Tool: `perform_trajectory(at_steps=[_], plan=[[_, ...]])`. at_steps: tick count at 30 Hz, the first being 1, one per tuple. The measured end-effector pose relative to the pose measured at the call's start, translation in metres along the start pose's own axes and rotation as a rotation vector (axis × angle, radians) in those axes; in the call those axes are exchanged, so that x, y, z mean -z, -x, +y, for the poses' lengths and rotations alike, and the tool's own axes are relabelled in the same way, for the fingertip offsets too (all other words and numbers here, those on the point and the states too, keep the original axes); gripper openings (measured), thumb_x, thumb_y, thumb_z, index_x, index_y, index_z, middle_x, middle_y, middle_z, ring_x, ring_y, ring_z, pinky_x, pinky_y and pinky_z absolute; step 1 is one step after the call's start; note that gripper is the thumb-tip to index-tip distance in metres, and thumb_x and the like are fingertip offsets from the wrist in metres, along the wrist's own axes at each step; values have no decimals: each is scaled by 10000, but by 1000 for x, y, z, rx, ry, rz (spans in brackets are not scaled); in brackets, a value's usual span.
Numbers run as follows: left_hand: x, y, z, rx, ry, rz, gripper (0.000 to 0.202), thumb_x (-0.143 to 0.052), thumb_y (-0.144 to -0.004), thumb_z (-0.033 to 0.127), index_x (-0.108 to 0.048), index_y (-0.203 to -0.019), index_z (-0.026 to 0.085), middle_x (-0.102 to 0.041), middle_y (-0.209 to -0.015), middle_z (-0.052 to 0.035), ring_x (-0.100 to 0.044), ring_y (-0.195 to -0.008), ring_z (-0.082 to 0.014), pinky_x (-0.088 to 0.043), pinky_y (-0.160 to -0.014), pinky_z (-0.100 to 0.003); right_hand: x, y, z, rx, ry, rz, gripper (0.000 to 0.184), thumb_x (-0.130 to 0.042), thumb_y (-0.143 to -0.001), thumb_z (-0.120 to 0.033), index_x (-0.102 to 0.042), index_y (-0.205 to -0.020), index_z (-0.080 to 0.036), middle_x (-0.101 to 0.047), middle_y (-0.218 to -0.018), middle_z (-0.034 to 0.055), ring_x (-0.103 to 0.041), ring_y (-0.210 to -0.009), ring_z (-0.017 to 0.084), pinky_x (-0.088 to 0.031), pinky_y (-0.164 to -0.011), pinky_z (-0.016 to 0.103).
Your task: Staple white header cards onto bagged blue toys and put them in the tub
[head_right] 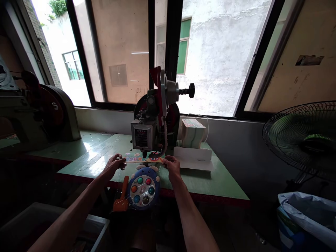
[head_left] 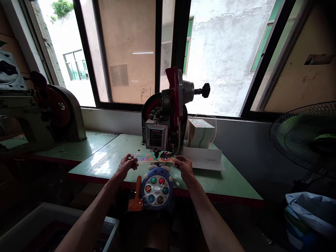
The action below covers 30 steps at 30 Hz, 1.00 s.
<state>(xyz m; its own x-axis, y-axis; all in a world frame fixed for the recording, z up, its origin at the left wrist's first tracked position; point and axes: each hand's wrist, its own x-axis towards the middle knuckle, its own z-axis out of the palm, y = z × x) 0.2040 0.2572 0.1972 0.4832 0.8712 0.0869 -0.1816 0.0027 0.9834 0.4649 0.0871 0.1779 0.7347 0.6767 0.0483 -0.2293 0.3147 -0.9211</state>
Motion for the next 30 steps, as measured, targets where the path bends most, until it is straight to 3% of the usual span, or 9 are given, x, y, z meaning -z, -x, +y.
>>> perform_trajectory(at_steps=[10, 14, 17, 20, 23, 27, 30], plan=[[-5, 15, 6, 27, 70, 17, 431, -875, -700, 363, -546, -928, 204, -726, -639, -7, -662, -542, -155, -510, -572, -262, -1, 1, 2, -9, -29, 24, 444, -946, -466, -347, -709, -801, -176, -703, -631, 27, -641, -612, 190, -507, -593, 306], [-11, 26, 0, 92, 144, -14, 346, -842, -758, 388, -649, -946, 171, -781, -809, -67, -743, -718, -182, -581, -710, -279, -2, -1, 6, -29, -51, 55, 461, -946, -473, -344, -703, -832, -186, -724, -681, 31, -664, -638, 199, -519, -589, 302], [-20, 33, -7, 176, 188, -92, 322, -829, -773, 408, -714, -923, 148, -802, -975, -150, -774, -880, -255, -610, -818, -340, -3, -3, 8, -43, -62, 74, 461, -935, -481, -339, -697, -849, -194, -723, -682, 29, -671, -642, 203, -526, -584, 300], [-31, 37, -11, 253, 206, -167, 349, -825, -775, 441, -744, -939, 144, -803, -1016, -193, -780, -907, -335, -634, -768, -418, -6, -5, 7, -41, -68, 79, 457, -928, -496, -350, -692, -858, -201, -725, -702, 24, -673, -653, 199, -536, -596, 298], [-40, 36, -10, 255, 210, -157, 347, -837, -764, 446, -753, -910, 142, -813, -963, -184, -788, -864, -341, -643, -723, -416, -7, -2, 5, -39, -68, 79, 444, -926, -523, -394, -694, -852, -205, -725, -708, 27, -683, -673, 210, -552, -615, 309], [-41, 36, -4, 202, 201, -67, 303, -847, -759, 395, -754, -873, 130, -820, -882, -157, -793, -808, -293, -645, -724, -358, -6, 21, 7, -58, -32, -46, 442, -868, -646, -556, -735, -863, -195, -768, -825, 78, -721, -787, 238, -567, -668, 311], [-32, 42, 4, 189, 182, -31, 306, -840, -760, 385, -750, -871, 114, -815, -868, -162, -786, -762, -287, -643, -700, -364, -9, 43, 16, -87, 63, -189, 450, -833, -693, -603, -774, -889, -202, -785, -929, 90, -726, -869, 248, -563, -696, 300]])
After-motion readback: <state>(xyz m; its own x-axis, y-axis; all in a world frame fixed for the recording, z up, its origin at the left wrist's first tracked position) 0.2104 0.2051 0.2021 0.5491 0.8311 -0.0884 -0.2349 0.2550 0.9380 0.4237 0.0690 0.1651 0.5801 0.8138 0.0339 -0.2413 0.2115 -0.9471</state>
